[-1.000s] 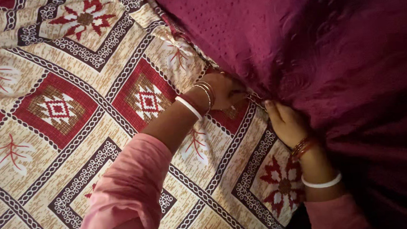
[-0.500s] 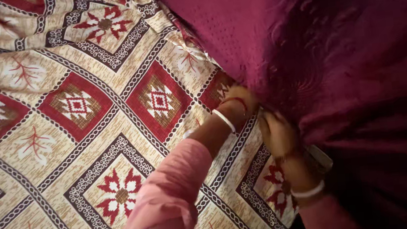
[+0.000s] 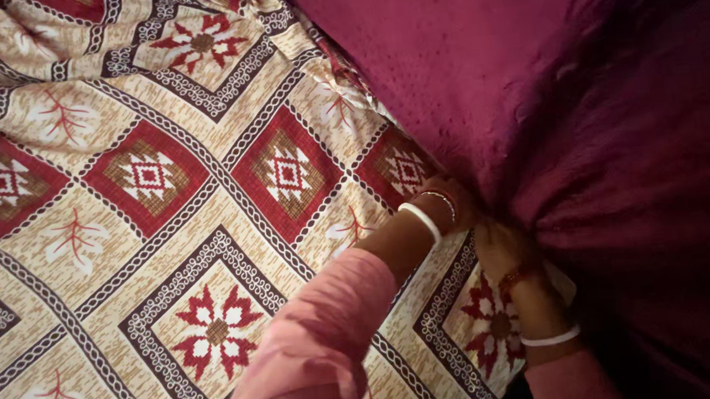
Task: The person folds a patterned bedsheet on a bed in a bedroom. They smooth the fabric, fold the edges, and tuck the sheet under the mattress, then fold the remaining portion into a compact stack.
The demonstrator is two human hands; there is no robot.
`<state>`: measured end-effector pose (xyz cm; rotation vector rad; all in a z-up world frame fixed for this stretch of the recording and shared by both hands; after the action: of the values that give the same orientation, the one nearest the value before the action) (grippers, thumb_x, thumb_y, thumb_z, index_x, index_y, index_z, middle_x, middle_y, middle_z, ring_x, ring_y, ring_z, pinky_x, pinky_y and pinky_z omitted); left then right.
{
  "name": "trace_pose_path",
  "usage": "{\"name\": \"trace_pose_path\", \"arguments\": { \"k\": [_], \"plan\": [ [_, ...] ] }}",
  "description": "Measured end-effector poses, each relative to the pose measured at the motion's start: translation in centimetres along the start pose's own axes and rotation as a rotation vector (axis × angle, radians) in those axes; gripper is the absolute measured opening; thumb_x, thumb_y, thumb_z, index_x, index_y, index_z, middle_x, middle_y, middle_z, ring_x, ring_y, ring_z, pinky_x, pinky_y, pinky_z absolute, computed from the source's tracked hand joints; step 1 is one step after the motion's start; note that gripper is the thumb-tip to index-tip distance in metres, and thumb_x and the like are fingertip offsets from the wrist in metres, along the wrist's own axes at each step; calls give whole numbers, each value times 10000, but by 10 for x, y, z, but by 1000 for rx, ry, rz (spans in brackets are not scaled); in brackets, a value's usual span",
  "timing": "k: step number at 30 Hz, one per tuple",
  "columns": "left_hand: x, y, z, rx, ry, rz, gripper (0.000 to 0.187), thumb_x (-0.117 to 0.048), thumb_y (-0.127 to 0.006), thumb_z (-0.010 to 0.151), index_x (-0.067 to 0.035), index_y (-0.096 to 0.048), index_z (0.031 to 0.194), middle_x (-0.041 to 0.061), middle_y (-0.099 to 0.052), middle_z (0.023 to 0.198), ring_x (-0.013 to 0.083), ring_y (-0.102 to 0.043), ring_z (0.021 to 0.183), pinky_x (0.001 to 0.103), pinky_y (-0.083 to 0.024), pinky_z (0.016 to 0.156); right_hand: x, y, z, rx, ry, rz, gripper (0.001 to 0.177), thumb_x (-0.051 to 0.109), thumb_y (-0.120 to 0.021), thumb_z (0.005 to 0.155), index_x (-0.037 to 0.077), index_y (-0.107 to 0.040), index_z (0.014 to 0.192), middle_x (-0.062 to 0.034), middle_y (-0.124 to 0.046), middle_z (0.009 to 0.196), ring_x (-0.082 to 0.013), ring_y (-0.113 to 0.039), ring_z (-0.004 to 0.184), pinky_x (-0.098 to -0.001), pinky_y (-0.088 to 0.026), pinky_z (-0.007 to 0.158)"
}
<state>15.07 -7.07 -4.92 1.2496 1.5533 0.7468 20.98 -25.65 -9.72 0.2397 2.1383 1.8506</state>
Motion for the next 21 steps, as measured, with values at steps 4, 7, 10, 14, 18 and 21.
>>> {"name": "trace_pose_path", "arguments": {
  "k": [4,7,10,14,18,21],
  "plan": [
    [-4,-7,-16,-81,7,129,318,-276,-586,893,-243,-792,1133,34,-763,1207,267,-678,1201,447,-455,1109,15,5,9,-141,-96,38,290,195,-478,944,28,-687,1056,-247,-715,1044,-407,-690,933,-525,-545,855],
    [-8,-5,-30,-250,121,-54,311,-311,-601,894,-215,-769,1137,80,-722,1222,275,-657,1192,454,-462,1069,46,61,14,-152,-350,211,306,259,-483,958,46,-688,1034,-265,-704,1055,-444,-671,954,-551,-524,859],
    [-5,5,-51,-349,194,-229,374,-328,-627,869,-181,-723,1199,98,-677,1280,284,-620,1232,459,-465,1051,81,133,21,15,-438,340,379,345,-435,1030,69,-686,1096,-257,-695,1132,-439,-657,1050,-542,-510,939],
    [31,3,-121,-529,404,-245,535,-368,-624,864,-202,-624,1372,102,-572,1453,302,-504,1377,434,-385,1160,134,183,22,-278,-122,478,466,344,-389,1086,36,-582,1377,-253,-580,1433,-452,-489,1364,-537,-360,1173],
    [64,-7,-196,-691,673,-187,591,-503,-509,965,-252,-434,1495,141,-322,1623,326,-248,1505,509,-146,1211,174,162,45,-268,86,450,554,307,-413,1061,75,-447,1564,-302,-379,1591,-498,-259,1502,-585,-147,1231],
    [62,-24,-233,-653,782,-272,633,-499,-409,1037,-288,-301,1624,107,-250,1685,291,-154,1577,496,-65,1284,210,145,53,-336,92,328,575,356,-424,1059,145,-402,1593,-266,-334,1635,-433,-240,1532,-641,-102,1219]
  ]
}}
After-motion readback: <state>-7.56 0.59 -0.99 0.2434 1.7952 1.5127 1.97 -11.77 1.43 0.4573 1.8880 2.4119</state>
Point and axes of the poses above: each hand's wrist, its own z-axis towards the middle knuckle, its own y-axis out of the back of the hand, x = y × z, the point moved 1 cm from there along z, towards the middle knuckle
